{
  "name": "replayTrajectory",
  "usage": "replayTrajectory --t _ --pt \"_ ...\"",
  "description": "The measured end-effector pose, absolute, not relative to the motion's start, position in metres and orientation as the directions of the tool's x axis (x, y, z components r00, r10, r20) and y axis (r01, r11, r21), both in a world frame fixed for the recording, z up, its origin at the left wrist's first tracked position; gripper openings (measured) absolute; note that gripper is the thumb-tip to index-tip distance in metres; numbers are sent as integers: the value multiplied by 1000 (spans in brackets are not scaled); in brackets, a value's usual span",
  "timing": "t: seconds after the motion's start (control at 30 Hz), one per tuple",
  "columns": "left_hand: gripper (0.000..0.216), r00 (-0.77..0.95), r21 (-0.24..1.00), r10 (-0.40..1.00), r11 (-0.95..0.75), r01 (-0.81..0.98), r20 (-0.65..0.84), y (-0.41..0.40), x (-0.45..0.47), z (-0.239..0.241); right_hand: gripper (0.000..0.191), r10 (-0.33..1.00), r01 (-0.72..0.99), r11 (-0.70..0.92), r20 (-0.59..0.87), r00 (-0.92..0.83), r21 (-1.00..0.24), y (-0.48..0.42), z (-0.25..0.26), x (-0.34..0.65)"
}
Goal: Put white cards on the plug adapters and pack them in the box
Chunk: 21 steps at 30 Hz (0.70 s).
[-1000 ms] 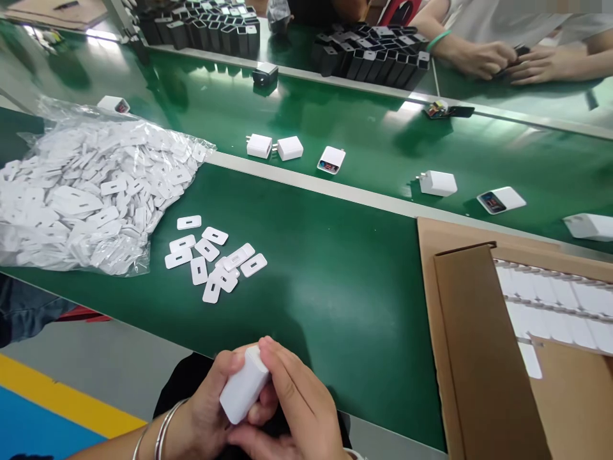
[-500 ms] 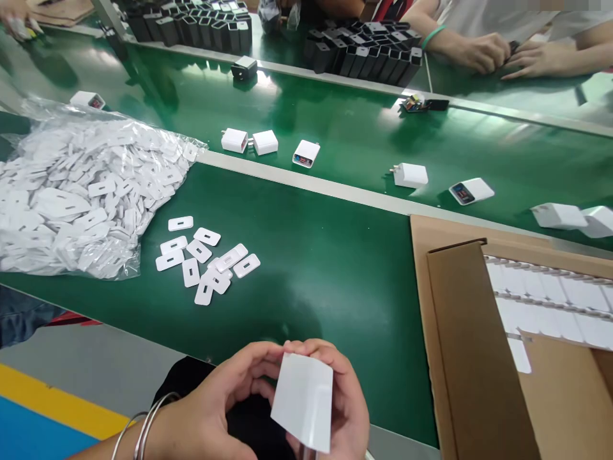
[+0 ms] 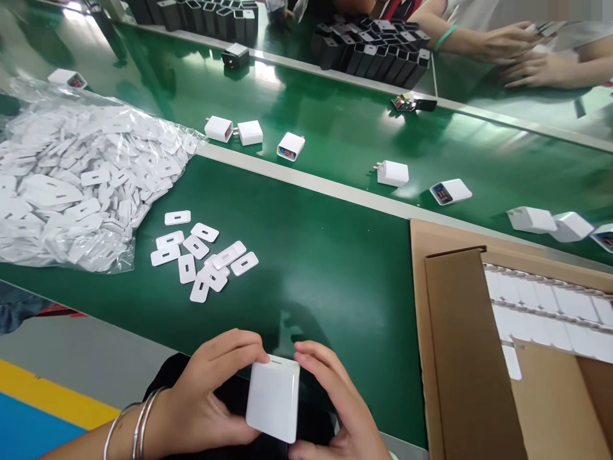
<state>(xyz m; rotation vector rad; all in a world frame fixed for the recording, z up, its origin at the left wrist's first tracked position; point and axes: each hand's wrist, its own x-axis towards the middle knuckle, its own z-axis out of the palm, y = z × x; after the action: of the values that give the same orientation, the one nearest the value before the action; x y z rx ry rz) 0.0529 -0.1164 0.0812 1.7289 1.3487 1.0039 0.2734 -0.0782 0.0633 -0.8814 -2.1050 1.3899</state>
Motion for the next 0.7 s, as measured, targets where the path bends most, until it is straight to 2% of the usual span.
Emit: replayTrajectory --t 0.07,0.17,0.3,0.47,0.6,0.7 --pt "56 161 881 977 -200 429 143 -116 53 81 64 745 256 289 49 -666 -922 -75 68 274" --pt "56 207 889 971 -200 413 122 -118 54 78 51 763 257 324 91 -640 -911 -73 73 268" --pt "55 260 915 965 -141 377 42 -119 57 77 44 771 273 410 171 -613 -870 -75 78 260" --pt "38 373 931 920 -23 365 -124 -117 59 82 47 790 231 389 194 -582 -892 -87 75 263" --pt "37 321 925 918 107 365 -233 -131 55 79 43 760 219 322 114 -640 -921 -87 71 259" --pt "37 208 898 897 322 301 -391 -156 48 69 43 662 273 182 -88 -745 -945 -83 72 243"
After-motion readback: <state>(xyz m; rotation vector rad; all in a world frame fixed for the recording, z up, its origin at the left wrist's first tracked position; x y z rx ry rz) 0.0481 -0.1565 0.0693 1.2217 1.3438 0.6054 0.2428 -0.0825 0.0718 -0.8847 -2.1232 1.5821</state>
